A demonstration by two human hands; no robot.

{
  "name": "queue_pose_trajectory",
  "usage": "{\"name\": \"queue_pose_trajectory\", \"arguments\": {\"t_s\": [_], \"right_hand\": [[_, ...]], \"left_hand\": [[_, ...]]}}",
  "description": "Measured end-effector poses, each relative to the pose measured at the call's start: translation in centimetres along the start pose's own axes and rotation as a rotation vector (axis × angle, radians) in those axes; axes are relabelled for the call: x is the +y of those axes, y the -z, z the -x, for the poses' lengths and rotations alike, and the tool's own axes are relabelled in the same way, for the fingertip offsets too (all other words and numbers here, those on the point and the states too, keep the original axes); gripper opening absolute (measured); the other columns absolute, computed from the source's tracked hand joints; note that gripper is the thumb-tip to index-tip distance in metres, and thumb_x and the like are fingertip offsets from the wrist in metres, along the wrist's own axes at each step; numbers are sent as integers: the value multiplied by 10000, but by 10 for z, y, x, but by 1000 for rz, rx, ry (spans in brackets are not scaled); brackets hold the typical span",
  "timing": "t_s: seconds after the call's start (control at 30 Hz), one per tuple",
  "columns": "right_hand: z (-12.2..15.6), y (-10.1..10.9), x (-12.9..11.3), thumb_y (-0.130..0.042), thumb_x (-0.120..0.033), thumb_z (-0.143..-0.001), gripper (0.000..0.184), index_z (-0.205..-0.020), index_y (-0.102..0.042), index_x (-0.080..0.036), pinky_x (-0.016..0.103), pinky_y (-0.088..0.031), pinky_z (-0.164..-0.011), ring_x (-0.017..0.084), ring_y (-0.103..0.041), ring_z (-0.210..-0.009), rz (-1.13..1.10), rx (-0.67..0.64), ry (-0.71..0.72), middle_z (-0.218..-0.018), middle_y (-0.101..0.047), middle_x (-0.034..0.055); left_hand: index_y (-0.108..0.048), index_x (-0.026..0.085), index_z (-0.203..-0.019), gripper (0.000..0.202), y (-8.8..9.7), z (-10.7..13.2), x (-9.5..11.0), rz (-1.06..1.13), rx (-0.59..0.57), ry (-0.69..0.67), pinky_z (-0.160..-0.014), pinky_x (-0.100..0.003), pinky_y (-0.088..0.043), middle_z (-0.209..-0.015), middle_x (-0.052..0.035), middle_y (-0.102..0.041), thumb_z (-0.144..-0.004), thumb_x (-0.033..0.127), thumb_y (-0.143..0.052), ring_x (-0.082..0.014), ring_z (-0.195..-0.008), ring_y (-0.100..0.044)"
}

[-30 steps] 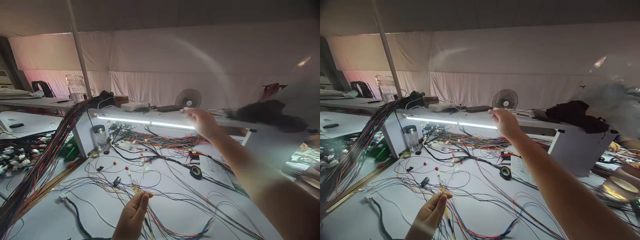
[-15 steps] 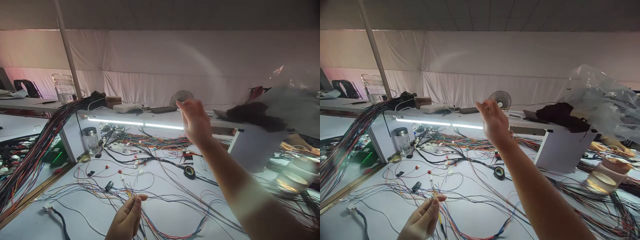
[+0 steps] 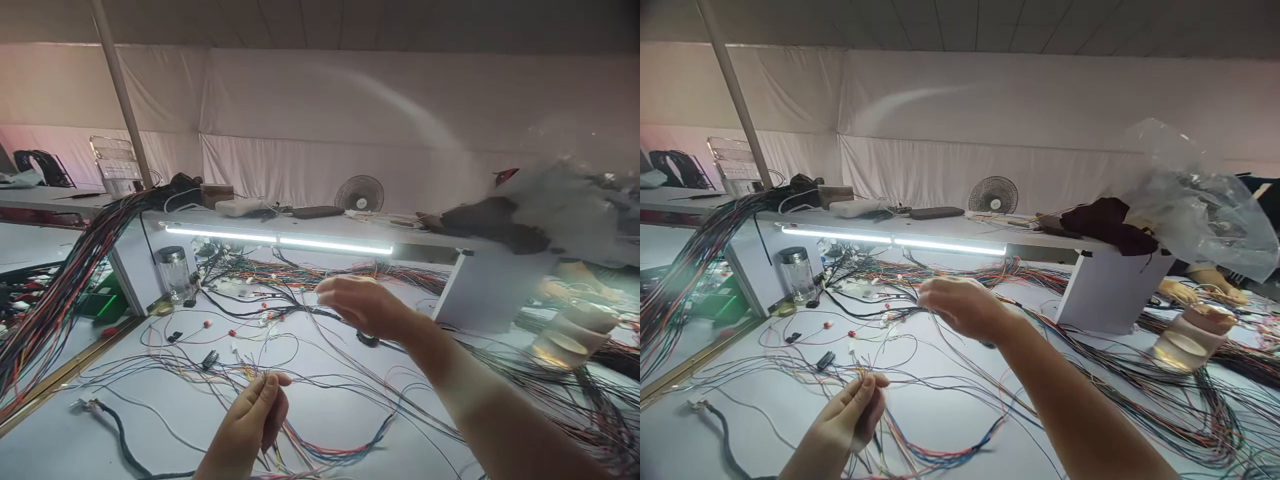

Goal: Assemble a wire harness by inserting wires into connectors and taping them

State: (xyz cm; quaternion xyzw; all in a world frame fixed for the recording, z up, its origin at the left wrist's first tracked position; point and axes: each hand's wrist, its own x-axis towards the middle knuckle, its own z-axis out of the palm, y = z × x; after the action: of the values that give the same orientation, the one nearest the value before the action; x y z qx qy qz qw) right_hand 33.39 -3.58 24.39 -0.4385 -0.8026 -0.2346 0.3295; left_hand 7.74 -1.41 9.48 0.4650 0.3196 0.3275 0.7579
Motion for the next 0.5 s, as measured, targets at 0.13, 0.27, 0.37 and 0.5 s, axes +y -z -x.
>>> {"name": "queue_pose_trajectory", "arguments": {"t_s": [0.13, 0.27, 0.37, 0.5], "right_hand": [[10, -4, -31, -463, -139, -886, 144, -930, -574, -220, 308, -486, -822, 156, -609, -915, -34, 240, -211, -968, -658, 46], [28, -34, -87, -479, -111, -823, 159, -890, -570, -224, 259, -481, -780, 117, -595, -815, -428, -263, 52, -924, -658, 13], [47, -61, -125, -465, -71, -761, 190, -853, -557, -210, 250, -479, -755, 117, -581, -785, -615, -287, -29, -832, -643, 13], [70, -83, -150, -449, -54, -729, 222, -845, -547, -215, 295, -481, -766, 136, -576, -773, -667, -256, -49, -838, -649, 18]], "left_hand": [[-629, 137, -847, 388, -4, 1, 10, 12, -20, -65, -482, -219, -392, -691, -57, -633, -788, 519, -595, -117, -549, -529], [-670, 132, -888, 286, -5, 3, 11, 128, -41, -17, -791, -289, -466, -930, -98, -666, -783, 398, -654, -200, -903, -599], [-666, 127, -977, 301, -2, 4, 5, 224, -108, 71, -818, -284, -447, -896, -87, -665, -806, 374, -639, -181, -875, -604], [-651, 112, -979, 309, 1, 4, -8, 361, -171, 146, -718, -262, -450, -808, -72, -645, -846, 382, -583, -144, -734, -604]]}}
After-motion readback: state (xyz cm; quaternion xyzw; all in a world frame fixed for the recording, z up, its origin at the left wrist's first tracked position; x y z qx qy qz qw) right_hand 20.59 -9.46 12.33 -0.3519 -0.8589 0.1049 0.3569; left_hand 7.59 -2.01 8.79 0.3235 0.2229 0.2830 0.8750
